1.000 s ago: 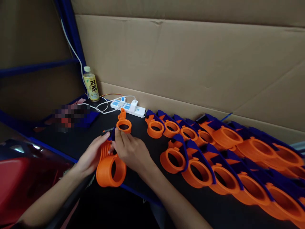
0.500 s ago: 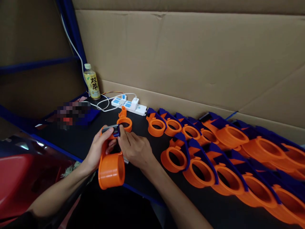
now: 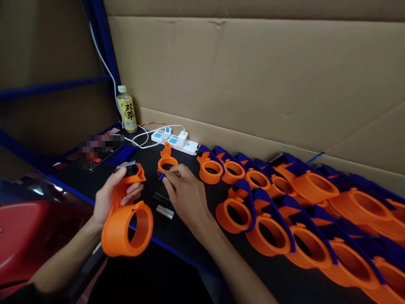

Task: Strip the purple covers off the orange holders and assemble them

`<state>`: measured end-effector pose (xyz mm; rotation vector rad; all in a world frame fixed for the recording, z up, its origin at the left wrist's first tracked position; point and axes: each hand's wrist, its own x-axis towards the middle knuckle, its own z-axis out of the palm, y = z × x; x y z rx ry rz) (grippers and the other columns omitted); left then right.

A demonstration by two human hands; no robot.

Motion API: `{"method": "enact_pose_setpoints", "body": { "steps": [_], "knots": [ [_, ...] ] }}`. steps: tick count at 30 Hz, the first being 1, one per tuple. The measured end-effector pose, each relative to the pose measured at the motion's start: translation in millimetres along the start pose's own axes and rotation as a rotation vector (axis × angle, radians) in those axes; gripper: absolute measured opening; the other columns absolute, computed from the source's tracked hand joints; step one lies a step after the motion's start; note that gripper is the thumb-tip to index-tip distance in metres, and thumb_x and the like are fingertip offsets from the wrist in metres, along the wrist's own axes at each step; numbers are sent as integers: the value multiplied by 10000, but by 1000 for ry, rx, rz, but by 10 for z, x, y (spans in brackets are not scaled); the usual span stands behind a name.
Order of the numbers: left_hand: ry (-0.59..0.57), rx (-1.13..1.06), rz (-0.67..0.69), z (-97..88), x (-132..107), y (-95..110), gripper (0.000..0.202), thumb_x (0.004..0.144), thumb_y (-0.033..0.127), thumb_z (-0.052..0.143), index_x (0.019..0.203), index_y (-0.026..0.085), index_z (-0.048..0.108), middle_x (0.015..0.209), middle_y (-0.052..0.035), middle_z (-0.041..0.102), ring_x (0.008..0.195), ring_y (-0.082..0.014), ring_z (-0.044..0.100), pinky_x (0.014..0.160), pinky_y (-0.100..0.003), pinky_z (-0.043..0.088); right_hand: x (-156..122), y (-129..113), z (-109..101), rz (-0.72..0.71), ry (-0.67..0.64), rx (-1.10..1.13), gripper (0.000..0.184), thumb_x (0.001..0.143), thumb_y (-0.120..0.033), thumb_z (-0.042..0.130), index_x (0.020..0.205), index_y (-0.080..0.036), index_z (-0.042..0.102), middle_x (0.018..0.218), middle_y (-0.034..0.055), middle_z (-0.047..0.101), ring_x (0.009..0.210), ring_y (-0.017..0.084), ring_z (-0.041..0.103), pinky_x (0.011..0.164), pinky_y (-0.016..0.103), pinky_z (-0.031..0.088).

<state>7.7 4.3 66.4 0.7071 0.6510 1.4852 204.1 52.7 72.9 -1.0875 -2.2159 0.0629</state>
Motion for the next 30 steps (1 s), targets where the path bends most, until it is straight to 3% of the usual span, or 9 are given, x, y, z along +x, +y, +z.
{"method": "enact_pose_setpoints", "body": {
  "steps": [4,8,14,17,22,26,30],
  "knots": [
    [-25,-42,-68,-87,-58,58,285,947,416,491,772,193,464,542,55,383,423,-67,236,465,-228,274,131,-124,295,158,-187,149,157,915,-242,604,997,-224,736,932,28,701,811,130,651,724,243,482],
    [-5,-16,-58,-172,-68,64,303,945,415,486,752,182,496,549,44,406,424,-70,239,469,-236,285,295,-212,523,244,-346,204,192,902,-230,619,1071,-223,709,921,15,729,856,130,674,789,235,474],
    [-21,14,-156,-262,-28,132,436,940,499,460,646,179,492,490,37,372,415,-79,267,438,-236,293,444,-297,743,303,-437,155,156,859,-249,680,999,-198,726,905,52,723,852,161,686,769,248,478],
    [8,-32,-139,-299,12,162,393,937,477,482,684,177,509,539,31,424,413,-68,275,441,-225,312,478,-293,785,326,-471,122,186,856,-268,690,1019,-184,726,884,70,717,842,178,688,772,263,479],
    [62,60,-123,-323,46,152,337,926,445,534,720,180,506,573,28,481,419,-60,307,430,-206,283,485,-307,752,328,-498,94,177,868,-230,650,1010,-160,730,903,104,718,846,200,686,739,276,476],
    [75,213,-131,-357,59,95,352,923,460,544,726,170,513,569,22,518,406,-52,313,418,-208,248,462,-310,564,297,-495,118,190,912,-182,568,998,-181,738,889,75,720,781,155,678,727,254,472],
    [-2,362,-113,-374,75,21,259,921,422,571,844,176,545,635,5,608,412,-56,341,404,-211,216,459,-303,220,232,-319,305,250,955,-208,519,1097,-211,723,961,33,731,781,117,658,729,238,465]
  ]
}}
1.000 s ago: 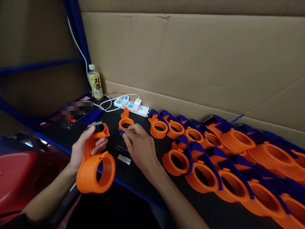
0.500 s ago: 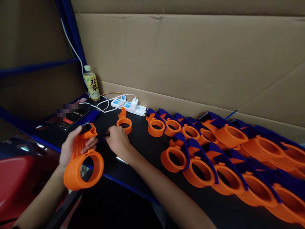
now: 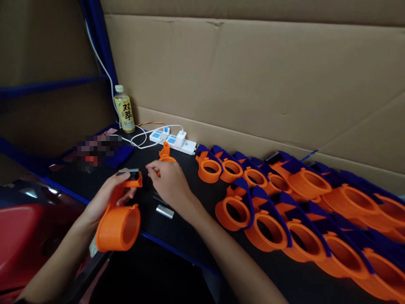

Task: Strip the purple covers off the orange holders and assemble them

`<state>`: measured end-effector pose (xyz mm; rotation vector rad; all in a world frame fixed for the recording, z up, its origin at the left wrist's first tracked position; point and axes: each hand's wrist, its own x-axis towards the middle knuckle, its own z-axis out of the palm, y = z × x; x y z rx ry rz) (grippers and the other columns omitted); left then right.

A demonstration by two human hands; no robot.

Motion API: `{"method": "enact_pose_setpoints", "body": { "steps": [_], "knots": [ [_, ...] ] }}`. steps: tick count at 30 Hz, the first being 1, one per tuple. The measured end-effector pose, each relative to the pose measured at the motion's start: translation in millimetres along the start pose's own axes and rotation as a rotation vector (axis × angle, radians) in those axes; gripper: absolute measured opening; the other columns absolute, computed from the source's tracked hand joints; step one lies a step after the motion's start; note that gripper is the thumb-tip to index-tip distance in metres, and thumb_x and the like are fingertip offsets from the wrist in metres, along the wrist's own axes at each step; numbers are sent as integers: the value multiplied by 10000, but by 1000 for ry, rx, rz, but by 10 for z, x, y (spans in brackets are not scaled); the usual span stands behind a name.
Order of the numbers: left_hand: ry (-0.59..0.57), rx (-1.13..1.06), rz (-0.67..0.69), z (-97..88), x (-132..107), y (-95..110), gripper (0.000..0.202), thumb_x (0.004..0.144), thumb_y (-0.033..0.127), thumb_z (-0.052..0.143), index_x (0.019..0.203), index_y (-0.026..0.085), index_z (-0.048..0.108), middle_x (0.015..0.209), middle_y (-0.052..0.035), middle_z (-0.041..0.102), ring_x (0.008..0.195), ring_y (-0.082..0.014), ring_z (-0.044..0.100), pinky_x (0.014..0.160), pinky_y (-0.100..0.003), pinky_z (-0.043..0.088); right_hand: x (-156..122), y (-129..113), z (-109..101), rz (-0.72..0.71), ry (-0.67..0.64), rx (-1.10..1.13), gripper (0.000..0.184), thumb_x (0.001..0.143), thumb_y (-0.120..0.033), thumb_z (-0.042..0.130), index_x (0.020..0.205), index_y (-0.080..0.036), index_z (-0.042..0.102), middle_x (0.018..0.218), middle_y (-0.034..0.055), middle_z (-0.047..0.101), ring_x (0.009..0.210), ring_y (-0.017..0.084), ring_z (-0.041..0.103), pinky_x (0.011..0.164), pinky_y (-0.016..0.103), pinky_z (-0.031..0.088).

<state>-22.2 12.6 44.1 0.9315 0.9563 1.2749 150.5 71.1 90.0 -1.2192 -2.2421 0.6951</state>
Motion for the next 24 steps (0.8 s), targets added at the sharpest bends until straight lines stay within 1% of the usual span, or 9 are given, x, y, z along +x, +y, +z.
{"method": "enact_pose_setpoints", "body": {
  "steps": [2,5,7,9,11,14,17,20,24],
  "knots": [
    [-63,85,27,32,3,-22,241,927,410,571,863,179,545,671,-5,637,428,-63,364,402,-214,224,-62,-61,-154,-95,39,89,236,963,-271,538,1091,-221,730,984,19,730,794,107,640,729,234,451],
    [-119,179,44,91,-9,-39,220,940,403,562,889,190,540,708,-6,658,454,-76,376,412,-218,246,-147,-127,-302,-156,-39,74,199,935,-325,601,1011,-222,753,924,10,720,760,94,596,703,231,414],
    [-120,232,51,119,-22,-51,218,939,402,571,886,194,536,709,-2,655,481,-85,391,430,-221,261,-192,-122,-342,-140,-81,61,178,918,-321,627,985,-217,755,877,7,705,733,89,571,679,231,395],
    [-106,256,58,134,-36,-67,221,936,406,580,877,200,524,695,5,644,501,-92,403,443,-224,265,-227,-81,-356,-101,-93,88,177,915,-318,626,984,-212,750,871,6,698,726,88,565,666,232,394],
    [-117,270,54,137,-49,-81,232,938,418,576,871,206,511,679,10,639,498,-95,397,447,-229,260,-255,-26,-372,-49,-112,140,188,916,-320,615,991,-202,742,867,9,696,724,93,573,661,234,407],
    [-143,314,48,120,-65,-70,244,939,431,572,874,203,517,673,4,648,498,-96,390,456,-233,261,-311,44,-434,10,-193,213,212,924,-333,585,977,-184,726,841,13,685,730,108,587,667,239,436],
    [-100,278,56,73,-70,-13,228,942,422,561,909,198,541,684,-6,659,488,-95,380,438,-228,244,-437,100,-495,35,-220,243,212,935,-337,559,966,-183,700,882,20,687,779,125,609,702,249,467],
    [-31,171,94,22,-63,51,219,953,398,522,913,186,563,714,-23,672,455,-85,353,408,-225,223,-645,169,-433,32,-158,127,172,944,-298,544,957,-199,685,940,29,686,835,137,623,731,253,477],
    [14,92,102,12,-56,82,213,946,377,527,891,175,569,729,-34,682,442,-72,340,406,-213,225,-922,277,-172,29,-140,-113,169,954,-223,507,926,-210,673,970,38,659,841,144,624,709,254,476]
  ]
}}
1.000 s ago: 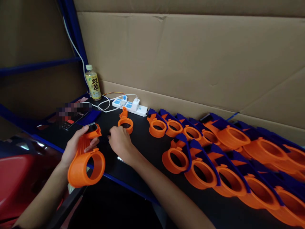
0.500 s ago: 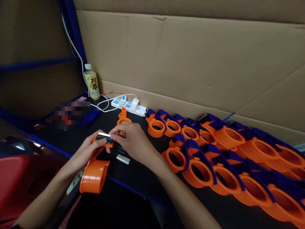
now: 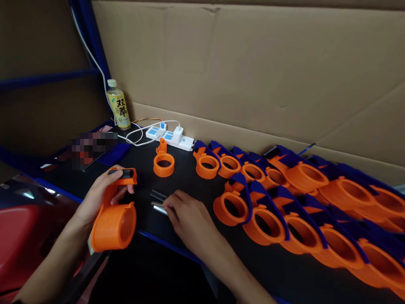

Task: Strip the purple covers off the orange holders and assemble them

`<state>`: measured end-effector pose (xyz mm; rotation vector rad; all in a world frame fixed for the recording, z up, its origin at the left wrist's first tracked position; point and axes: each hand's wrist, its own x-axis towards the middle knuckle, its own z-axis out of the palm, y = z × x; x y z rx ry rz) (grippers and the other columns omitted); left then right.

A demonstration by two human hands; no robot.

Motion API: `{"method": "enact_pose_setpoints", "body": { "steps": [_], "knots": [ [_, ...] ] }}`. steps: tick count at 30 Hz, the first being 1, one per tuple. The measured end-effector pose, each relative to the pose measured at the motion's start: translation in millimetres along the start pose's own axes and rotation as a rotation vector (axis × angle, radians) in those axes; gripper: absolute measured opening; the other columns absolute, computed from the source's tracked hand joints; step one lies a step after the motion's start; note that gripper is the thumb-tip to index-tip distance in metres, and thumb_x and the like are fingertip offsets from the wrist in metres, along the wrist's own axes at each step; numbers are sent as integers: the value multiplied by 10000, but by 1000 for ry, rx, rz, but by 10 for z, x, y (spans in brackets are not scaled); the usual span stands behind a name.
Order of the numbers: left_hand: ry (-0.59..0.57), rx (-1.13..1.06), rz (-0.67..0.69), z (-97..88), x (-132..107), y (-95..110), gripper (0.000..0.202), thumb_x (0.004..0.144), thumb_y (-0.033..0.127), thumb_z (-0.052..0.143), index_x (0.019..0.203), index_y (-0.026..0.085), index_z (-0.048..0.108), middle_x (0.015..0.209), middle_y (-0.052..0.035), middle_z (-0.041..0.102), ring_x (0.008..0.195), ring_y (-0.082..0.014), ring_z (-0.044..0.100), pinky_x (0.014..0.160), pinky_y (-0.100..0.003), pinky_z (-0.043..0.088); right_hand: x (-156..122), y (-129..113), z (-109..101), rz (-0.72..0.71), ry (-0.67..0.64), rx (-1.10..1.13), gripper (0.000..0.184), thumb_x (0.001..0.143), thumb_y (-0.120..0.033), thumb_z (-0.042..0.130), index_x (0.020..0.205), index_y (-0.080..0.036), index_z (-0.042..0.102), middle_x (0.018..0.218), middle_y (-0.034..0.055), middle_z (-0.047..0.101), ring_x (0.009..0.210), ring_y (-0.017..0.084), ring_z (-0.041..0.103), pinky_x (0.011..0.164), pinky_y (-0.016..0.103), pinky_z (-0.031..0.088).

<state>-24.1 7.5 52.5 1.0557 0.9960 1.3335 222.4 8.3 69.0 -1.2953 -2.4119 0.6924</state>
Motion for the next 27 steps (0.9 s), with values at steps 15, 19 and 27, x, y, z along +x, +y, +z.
{"method": "enact_pose_setpoints", "body": {
  "steps": [15,19,27],
  "knots": [
    [-112,220,-93,115,-102,-114,255,944,455,551,920,201,558,694,-3,657,473,-98,406,430,-226,271,-130,-28,168,-128,186,23,237,975,-286,533,1161,-274,679,1078,37,666,943,138,661,811,262,550],
    [-170,286,-41,259,-177,-149,253,946,438,567,874,196,583,700,-7,643,641,-137,534,543,-232,352,-135,-162,162,-217,306,-21,368,938,-321,607,1304,-289,608,1172,65,653,1040,172,638,836,301,561],
    [-258,224,-131,338,-181,-243,303,933,498,558,893,199,578,687,2,652,473,-105,440,436,-233,290,-126,-93,146,-215,393,49,243,916,-268,642,1158,-258,669,1093,51,677,1008,176,615,827,323,543]
  ]
}}
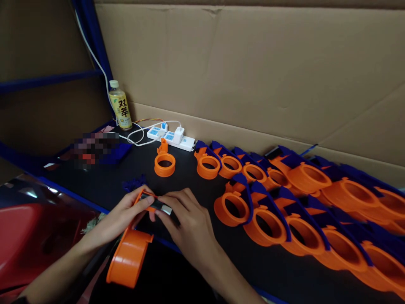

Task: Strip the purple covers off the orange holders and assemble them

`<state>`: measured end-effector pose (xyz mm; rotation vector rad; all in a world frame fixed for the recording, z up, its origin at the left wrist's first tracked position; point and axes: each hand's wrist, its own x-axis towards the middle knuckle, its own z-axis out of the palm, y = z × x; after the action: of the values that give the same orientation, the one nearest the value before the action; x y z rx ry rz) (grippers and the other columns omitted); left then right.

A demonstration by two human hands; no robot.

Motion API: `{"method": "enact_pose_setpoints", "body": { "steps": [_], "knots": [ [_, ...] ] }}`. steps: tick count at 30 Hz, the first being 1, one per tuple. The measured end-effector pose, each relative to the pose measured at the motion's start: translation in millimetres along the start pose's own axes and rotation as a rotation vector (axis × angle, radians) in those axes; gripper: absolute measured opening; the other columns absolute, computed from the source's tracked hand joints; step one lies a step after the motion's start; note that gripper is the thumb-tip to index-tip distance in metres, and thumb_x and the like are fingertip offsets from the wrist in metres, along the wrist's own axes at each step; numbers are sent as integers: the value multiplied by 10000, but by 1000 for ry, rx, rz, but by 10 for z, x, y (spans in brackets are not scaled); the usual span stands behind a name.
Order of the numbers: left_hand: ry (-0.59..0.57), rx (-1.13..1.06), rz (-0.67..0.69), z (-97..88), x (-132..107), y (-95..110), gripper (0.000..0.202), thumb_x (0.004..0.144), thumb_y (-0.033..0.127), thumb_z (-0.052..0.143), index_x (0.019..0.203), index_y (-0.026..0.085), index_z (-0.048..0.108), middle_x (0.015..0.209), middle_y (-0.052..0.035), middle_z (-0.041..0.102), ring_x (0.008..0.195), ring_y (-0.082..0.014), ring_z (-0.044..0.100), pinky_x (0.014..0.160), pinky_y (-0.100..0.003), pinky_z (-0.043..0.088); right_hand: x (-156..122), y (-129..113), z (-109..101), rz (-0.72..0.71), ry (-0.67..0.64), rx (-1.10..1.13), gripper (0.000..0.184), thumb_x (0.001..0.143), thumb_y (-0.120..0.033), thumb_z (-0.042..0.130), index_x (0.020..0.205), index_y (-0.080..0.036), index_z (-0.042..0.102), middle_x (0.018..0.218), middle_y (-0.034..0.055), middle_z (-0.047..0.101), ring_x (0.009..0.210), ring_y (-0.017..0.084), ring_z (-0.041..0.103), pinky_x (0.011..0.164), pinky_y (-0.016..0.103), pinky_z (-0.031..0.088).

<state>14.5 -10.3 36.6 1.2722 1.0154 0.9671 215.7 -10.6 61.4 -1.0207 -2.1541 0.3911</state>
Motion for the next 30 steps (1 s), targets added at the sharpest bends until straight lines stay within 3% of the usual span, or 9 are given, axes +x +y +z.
{"method": "enact_pose_setpoints", "body": {
  "steps": [5,8,11,19,22,25,28,30],
  "knots": [
    [206,-133,54,-182,8,92,298,960,468,504,868,191,562,743,-20,689,431,-81,375,421,-234,272,-20,206,-99,232,92,-15,219,899,-357,649,1079,-246,704,1017,62,684,850,182,625,645,300,530],
    [281,-222,74,-259,14,125,276,949,445,510,874,185,565,759,-32,702,419,-77,361,418,-240,267,-118,380,-71,304,40,-80,218,906,-385,624,1039,-242,721,994,65,692,895,206,641,736,348,547],
    [276,-263,62,-260,30,125,269,932,442,529,859,185,565,747,-31,699,412,-75,359,414,-240,261,-224,490,-12,340,-30,-122,219,913,-383,607,1033,-243,726,1004,67,691,957,224,645,814,389,547],
    [198,-249,51,-184,79,74,240,937,404,539,889,174,585,767,-32,709,419,-63,367,447,-236,290,-236,528,62,400,-147,-158,261,920,-396,604,1117,-265,713,1074,64,667,1025,238,638,829,407,549],
    [169,-329,39,-129,87,62,243,949,393,525,868,170,580,707,-14,680,419,-60,353,455,-232,288,-206,404,-5,396,-99,-118,325,934,-429,586,1208,-279,673,1122,63,657,1009,221,642,847,395,553],
    [206,-410,70,-23,93,64,292,969,409,492,853,163,597,657,-3,643,445,-75,399,486,-232,336,-189,89,-102,318,-131,9,474,937,-461,579,1390,-331,531,1246,55,622,1045,195,636,867,354,562],
    [269,-511,105,79,109,66,313,967,438,506,908,156,628,772,-36,682,576,-111,537,617,-250,454,-156,-254,-166,199,-270,66,742,847,-523,683,1500,-359,371,1393,45,547,1204,215,581,977,363,535],
    [305,-576,118,102,128,59,327,962,456,520,1011,158,645,915,-70,708,741,-156,621,743,-290,504,-94,-367,-200,152,-296,22,807,803,-512,732,1502,-359,358,1417,38,531,1245,221,560,1011,364,519]
  ]
}}
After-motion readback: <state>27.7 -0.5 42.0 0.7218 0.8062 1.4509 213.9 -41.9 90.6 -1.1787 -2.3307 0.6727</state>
